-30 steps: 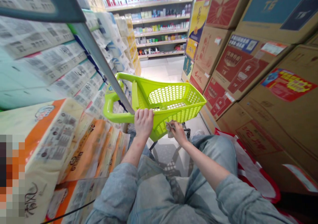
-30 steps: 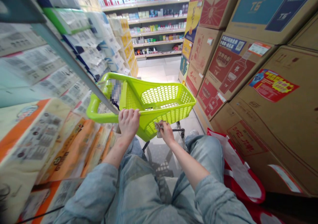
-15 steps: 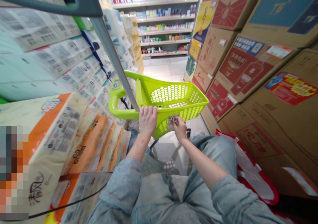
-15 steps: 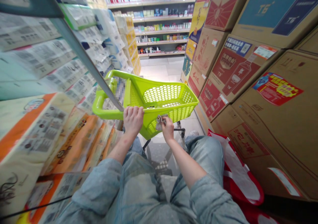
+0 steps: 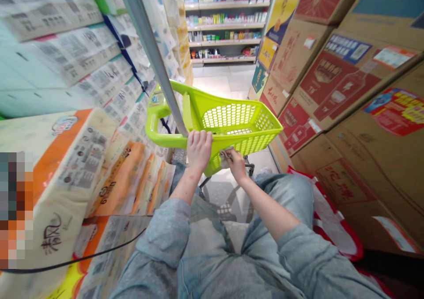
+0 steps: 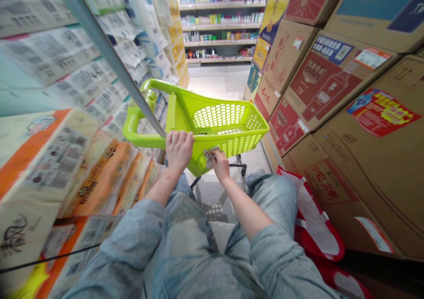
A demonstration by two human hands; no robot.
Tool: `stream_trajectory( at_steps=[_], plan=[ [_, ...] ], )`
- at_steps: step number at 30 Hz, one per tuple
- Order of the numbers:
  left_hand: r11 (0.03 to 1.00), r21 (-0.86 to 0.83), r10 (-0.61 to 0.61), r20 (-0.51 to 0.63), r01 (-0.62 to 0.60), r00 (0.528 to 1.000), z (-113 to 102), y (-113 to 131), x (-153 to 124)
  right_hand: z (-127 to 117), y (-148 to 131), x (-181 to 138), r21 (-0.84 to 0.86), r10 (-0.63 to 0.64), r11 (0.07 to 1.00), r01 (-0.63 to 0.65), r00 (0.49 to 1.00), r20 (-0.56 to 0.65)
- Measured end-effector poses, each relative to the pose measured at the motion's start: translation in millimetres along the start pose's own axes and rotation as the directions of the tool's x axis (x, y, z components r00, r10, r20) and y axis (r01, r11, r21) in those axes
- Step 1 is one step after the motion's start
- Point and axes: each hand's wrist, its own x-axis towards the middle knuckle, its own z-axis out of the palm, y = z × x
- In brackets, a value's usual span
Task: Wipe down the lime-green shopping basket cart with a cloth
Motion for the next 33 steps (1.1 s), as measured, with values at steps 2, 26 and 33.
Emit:
stream_trajectory(
  at_steps=[2,26,33],
  plan=[
    [1.000,-0.011,-0.001,-0.001,0.001,1.000,0.2,-0.7,0.0,-4.6,4.9,-7.0,-0.006,0.003,1.000,-0.003,0.999,0.036],
    [1.000,-0.018,-0.009,0.033,0.010,0.999,-0.3,1.7,0.1,18.3,-2.9,-15.4,0.027,-0.036,0.999,0.036,0.999,0.004],
    [1.000,-0.013,-0.014,0.017,0.014,1.000,-0.7,0.4,1.4,15.4,0.0,-15.0,0.026,-0.108,0.994,0.106,0.988,0.115]
  ],
)
